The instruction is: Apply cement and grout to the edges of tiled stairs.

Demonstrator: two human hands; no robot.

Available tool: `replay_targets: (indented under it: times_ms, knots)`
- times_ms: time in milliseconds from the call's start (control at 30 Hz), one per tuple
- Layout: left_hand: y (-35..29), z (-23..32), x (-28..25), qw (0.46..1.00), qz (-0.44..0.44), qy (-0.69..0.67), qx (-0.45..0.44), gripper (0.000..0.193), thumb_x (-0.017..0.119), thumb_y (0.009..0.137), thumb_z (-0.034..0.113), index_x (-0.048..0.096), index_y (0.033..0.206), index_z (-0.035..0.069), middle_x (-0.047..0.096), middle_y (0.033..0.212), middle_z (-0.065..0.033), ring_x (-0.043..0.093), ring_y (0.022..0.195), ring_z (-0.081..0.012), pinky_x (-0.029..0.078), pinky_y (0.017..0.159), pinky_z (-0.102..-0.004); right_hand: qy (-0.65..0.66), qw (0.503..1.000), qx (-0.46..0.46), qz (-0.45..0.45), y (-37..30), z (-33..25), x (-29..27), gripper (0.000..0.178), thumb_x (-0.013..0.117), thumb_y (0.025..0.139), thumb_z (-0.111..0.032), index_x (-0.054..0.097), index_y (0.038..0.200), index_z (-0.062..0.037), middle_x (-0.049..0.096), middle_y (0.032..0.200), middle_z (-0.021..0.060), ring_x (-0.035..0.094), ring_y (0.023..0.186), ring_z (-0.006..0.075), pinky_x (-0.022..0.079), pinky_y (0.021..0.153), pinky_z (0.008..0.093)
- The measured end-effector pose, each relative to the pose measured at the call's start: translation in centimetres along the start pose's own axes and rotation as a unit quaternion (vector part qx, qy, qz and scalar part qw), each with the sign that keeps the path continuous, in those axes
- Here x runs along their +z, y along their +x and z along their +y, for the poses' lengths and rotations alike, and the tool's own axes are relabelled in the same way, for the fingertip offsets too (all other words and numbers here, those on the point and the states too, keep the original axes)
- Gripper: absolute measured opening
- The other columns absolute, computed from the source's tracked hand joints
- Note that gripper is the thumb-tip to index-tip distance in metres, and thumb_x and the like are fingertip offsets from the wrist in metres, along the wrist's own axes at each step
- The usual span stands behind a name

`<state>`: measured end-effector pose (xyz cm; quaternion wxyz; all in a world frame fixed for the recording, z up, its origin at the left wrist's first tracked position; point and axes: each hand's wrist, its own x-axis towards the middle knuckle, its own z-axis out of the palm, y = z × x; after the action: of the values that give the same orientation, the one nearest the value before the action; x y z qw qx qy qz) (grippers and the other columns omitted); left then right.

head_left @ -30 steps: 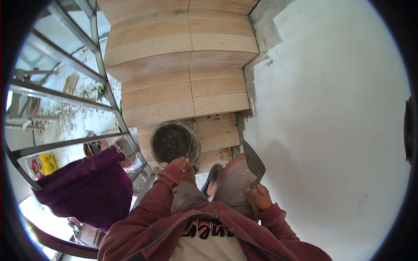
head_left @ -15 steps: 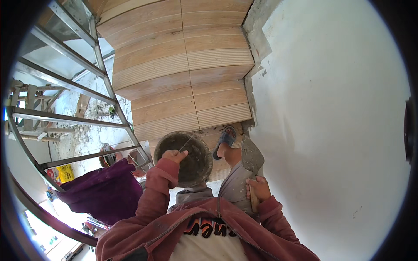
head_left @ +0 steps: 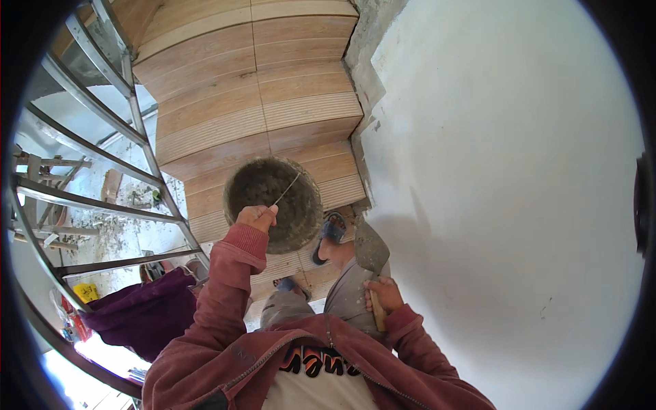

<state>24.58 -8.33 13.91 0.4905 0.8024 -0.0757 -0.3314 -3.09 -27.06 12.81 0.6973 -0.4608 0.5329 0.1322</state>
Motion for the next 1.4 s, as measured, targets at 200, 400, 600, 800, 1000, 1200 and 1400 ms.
replay_targets:
  times_ms: [200,400,600,800,1000,1200,1400]
  knots:
    - [6.9,-1.2,-1.5,0.986,0.073,0.071,0.132,0.036,0.053,0.078,0.033,0.055,0.059,0.003,0.048,0.049,-0.0096,0.049,0.048,-0.0193,0.038,0.050,-0.0330,-0.035,0.999,0.017,0.017,-0.7,1.1,-0.9,0.011,0.054,0.076,-0.011,0.048,0.077,-0.0022,0.049,0.059,0.0065,0.048,0.044,0.0156,0.041,0.040,0.0287]
    - [21.8,-6.1,-8.0,0.919,0.204,0.112,0.317,0.026,0.053,0.077,0.034,0.062,0.085,0.011,0.060,0.086,-0.0143,0.056,0.085,-0.0292,0.042,0.077,-0.0359,-0.024,0.993,-0.109,0.035,2.8,-3.2,0.7,0.012,0.053,0.078,-0.010,0.047,0.084,-0.0017,0.047,0.058,0.0046,0.050,0.048,0.0133,0.042,0.042,0.0264]
    - [31.3,-11.3,-16.6,0.762,0.257,0.593,0.036,0.055,0.046,0.077,0.053,0.036,0.125,0.028,0.027,0.134,-0.0096,0.020,0.125,-0.0296,0.015,0.100,-0.0477,-0.118,0.976,-0.142,0.119,19.3,-7.2,3.3,0.018,0.046,0.084,-0.019,0.044,0.091,-0.0033,0.045,0.057,0.0039,0.046,0.040,0.0142,0.039,0.036,0.0275]
    - [32.6,-9.2,-16.7,0.778,0.380,0.500,-0.011,0.068,0.039,0.073,0.064,0.024,0.132,0.033,0.017,0.139,-0.0040,0.010,0.129,-0.0267,0.005,0.100,-0.0528,-0.198,0.939,-0.154,0.236,36.0,-7.3,4.7,0.034,0.048,0.082,-0.029,0.046,0.096,0.0023,0.054,0.065,0.0148,0.053,0.046,0.0217,0.043,0.042,0.0335]
    - [33.9,-10.4,-16.7,0.777,0.381,0.501,0.021,0.070,0.039,0.070,0.067,0.028,0.130,0.032,0.019,0.139,-0.0043,0.012,0.129,-0.0251,0.004,0.098,-0.0552,-0.245,0.895,-0.189,0.320,43.0,-8.1,6.7,0.034,0.049,0.083,-0.031,0.047,0.097,0.0002,0.056,0.069,0.0133,0.056,0.054,0.0267,0.044,0.046,0.0357]
    - [34.0,-11.8,-17.4,0.761,0.399,0.510,0.035,0.072,0.041,0.069,0.068,0.028,0.130,0.032,0.020,0.138,-0.0055,0.013,0.129,-0.0248,0.005,0.097,-0.0566,-0.468,0.771,-0.322,0.288,40.6,-4.6,7.7,0.035,0.050,0.083,-0.028,0.047,0.101,0.0018,0.056,0.071,0.0123,0.052,0.049,0.0158,0.041,0.038,0.0300]
    - [35.0,-10.4,-16.3,0.777,0.395,0.486,0.063,0.072,0.040,0.068,0.069,0.029,0.130,0.033,0.021,0.138,-0.0052,0.015,0.128,-0.0244,0.006,0.097,-0.0565,-0.284,0.849,-0.270,0.355,42.8,-5.1,2.8,0.034,0.048,0.084,-0.029,0.046,0.101,0.0009,0.049,0.058,0.0084,0.043,0.038,0.0150,0.035,0.033,0.0298]
